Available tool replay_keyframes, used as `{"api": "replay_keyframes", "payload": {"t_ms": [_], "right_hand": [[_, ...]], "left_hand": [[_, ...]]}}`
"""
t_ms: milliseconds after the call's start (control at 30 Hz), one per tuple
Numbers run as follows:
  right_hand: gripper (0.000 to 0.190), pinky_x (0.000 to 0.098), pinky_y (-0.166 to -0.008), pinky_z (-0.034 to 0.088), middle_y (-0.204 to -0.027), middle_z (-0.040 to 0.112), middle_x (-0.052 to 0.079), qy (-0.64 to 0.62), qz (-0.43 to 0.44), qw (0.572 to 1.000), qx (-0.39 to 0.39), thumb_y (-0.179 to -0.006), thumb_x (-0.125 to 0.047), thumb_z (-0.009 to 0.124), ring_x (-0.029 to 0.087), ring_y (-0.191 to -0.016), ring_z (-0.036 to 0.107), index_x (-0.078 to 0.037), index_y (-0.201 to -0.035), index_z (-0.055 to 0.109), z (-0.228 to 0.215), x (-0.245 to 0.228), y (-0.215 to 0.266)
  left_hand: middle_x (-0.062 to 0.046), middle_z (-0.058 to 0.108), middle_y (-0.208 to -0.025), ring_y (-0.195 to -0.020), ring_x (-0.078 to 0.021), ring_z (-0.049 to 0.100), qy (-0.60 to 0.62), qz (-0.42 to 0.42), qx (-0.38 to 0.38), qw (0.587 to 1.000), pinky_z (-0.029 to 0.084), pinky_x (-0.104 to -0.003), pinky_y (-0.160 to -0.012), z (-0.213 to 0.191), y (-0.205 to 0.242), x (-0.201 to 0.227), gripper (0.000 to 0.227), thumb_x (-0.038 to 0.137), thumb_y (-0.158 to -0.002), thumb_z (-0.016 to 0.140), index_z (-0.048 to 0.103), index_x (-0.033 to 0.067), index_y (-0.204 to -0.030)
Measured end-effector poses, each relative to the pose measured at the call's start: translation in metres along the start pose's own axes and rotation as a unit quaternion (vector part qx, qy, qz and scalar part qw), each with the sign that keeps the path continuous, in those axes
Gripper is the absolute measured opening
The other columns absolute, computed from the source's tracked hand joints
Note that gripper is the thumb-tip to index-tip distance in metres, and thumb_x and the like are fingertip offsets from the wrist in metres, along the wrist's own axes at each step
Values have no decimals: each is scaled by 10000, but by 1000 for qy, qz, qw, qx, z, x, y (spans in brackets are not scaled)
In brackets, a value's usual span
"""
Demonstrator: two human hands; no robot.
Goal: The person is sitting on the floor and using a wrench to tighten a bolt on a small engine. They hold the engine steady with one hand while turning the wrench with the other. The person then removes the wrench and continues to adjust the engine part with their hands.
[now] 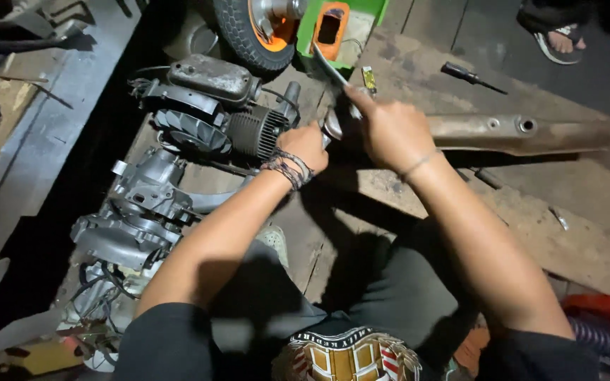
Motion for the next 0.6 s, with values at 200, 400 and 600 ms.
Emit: {"api": "replay_keyframes", "payload": {"t_ms": [200, 400, 600], "right_hand": [[563, 650, -834, 564, -1015, 743, 254, -71, 65, 995, -1, -962, -206, 548, 528, -999, 697, -303, -1516, 524, -18, 42, 19], [546, 602, -873, 581, -1003, 757, 214, -7, 48, 998, -34, -1018, -277, 465, 468, -1001, 726, -430, -1542, 458, 1, 17, -8], [614, 671, -858, 539, -1107, 727, 282, -104, 30, 991, 80, -934, -124, 616, 541, -1028, 672, -217, -1536, 537, -38, 32, 18]], "left_hand": [[-232, 734, -1065, -1069, -463, 709, 11, 13, 5, 1000, 542, -582, -946, 0, 1, -1, 432, 266, -870, 626, 598, -26, -1187], [-229, 732, -1098, -1090, -460, 703, 3, 6, 10, 1000, 536, -578, -958, 1, -3, -3, 416, 284, -874, 622, 594, -5, -1172], [-219, 733, -1048, -1039, -453, 720, 6, 7, 18, 1000, 561, -577, -917, 4, 1, -1, 409, 257, -861, 612, 587, -1, -1178]]}}
Point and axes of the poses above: each hand's wrist, its own y-axis away from the middle knuckle, its own z-axis out of the palm, x = y × z, the point moved 10 cm from there along -y, towards the middle knuckle
